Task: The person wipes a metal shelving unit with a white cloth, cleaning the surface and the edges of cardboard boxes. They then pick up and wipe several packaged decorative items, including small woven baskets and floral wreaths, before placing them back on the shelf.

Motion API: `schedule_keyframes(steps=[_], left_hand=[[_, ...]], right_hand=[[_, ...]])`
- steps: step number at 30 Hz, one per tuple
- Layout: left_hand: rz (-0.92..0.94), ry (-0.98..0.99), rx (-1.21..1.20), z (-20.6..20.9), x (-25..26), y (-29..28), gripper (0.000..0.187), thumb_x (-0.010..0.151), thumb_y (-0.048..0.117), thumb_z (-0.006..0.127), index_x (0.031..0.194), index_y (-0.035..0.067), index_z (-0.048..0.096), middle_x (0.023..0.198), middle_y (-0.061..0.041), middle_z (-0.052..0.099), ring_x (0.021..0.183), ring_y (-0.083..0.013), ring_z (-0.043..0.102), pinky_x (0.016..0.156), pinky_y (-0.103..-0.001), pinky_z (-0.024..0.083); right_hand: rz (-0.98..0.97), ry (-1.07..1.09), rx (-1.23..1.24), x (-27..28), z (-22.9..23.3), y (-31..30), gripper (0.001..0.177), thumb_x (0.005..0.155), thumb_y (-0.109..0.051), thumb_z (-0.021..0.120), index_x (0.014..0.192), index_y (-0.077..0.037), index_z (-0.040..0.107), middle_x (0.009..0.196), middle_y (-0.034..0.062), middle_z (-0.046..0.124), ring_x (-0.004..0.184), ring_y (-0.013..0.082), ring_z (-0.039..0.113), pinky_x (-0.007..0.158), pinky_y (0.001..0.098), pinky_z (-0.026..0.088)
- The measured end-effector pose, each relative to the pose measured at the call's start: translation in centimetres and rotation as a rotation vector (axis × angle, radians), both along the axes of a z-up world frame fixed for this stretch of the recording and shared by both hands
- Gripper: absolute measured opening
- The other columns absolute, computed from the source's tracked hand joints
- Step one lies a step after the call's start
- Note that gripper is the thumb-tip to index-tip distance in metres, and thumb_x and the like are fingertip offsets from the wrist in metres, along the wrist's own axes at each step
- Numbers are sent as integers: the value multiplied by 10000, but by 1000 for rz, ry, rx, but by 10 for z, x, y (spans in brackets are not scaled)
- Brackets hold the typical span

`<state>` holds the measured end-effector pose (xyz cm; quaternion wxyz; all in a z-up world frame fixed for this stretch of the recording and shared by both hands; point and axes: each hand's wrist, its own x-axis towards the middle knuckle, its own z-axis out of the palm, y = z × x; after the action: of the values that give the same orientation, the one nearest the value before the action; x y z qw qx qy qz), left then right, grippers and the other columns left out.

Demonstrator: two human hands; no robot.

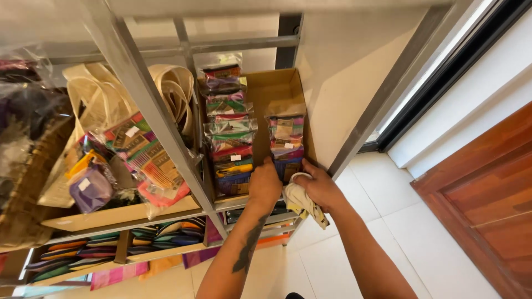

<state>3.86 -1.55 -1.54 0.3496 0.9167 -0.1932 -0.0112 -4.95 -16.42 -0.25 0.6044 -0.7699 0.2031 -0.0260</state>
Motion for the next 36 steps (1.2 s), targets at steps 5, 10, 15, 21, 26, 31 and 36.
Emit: schedule_keyframes(steps=[5, 10, 15, 21, 26, 31, 36], left_hand=[[-41, -30, 59, -11, 8, 1, 362, 771, 27, 694, 1089, -88, 567, 911, -334, 701, 898, -492, 705, 793, -534, 585], [-76, -40, 85, -20, 11, 1, 307, 775, 41, 700, 1031, -98, 602, 924, -333, 698, 900, -481, 714, 788, -520, 596], [-151, 29, 99, 0, 2, 9, 169, 775, 36, 694, 896, -81, 711, 921, -335, 699, 905, -482, 711, 809, -511, 593], [-165, -8, 80, -7, 6, 6, 158, 783, 22, 662, 886, -83, 719, 910, -340, 699, 892, -492, 705, 809, -525, 584], [-159, -35, 81, -12, 4, -3, 164, 818, 35, 637, 885, -81, 733, 892, -338, 696, 875, -493, 708, 786, -536, 588], [-81, -4, 74, 15, -23, 5, 339, 815, 26, 640, 1097, -161, 615, 867, -346, 691, 848, -490, 717, 731, -528, 603], [-122, -38, -241, 65, -77, 36, 457, 875, 34, 638, 1319, -68, 600, 983, -325, 718, 933, -467, 718, 778, -502, 588]], right_hand=[[74, 20, -165, -2, -3, 2, 766, 872, -228, 667, 1550, -28, 373, 1373, 143, 669, 1155, 188, 650, 986, 263, 479], [95, 95, -274, -8, 13, 13, 774, 854, -249, 643, 1562, -82, 379, 1312, 138, 714, 1125, 184, 668, 986, 266, 481], [133, 113, -311, -6, 8, 11, 753, 838, -272, 658, 1521, -53, 427, 1323, 154, 716, 1184, 210, 692, 1029, 277, 480], [176, 158, -415, -7, 17, 13, 717, 845, -326, 667, 1486, -59, 489, 1352, 165, 671, 1221, 219, 653, 1044, 281, 458], [206, 103, -374, -7, 12, 6, 644, 833, -322, 649, 1404, -33, 581, 1319, 172, 704, 1200, 244, 676, 1023, 297, 486], [176, 102, -421, -26, 32, 15, 582, 858, -306, 655, 1375, -41, 623, 1285, 181, 711, 1180, 256, 671, 1021, 307, 484], [-26, 7, -57, -57, 70, 41, 371, 899, -187, 658, 1243, -63, 723, 1113, 111, 782, 1011, 204, 707, 898, 311, 538]])
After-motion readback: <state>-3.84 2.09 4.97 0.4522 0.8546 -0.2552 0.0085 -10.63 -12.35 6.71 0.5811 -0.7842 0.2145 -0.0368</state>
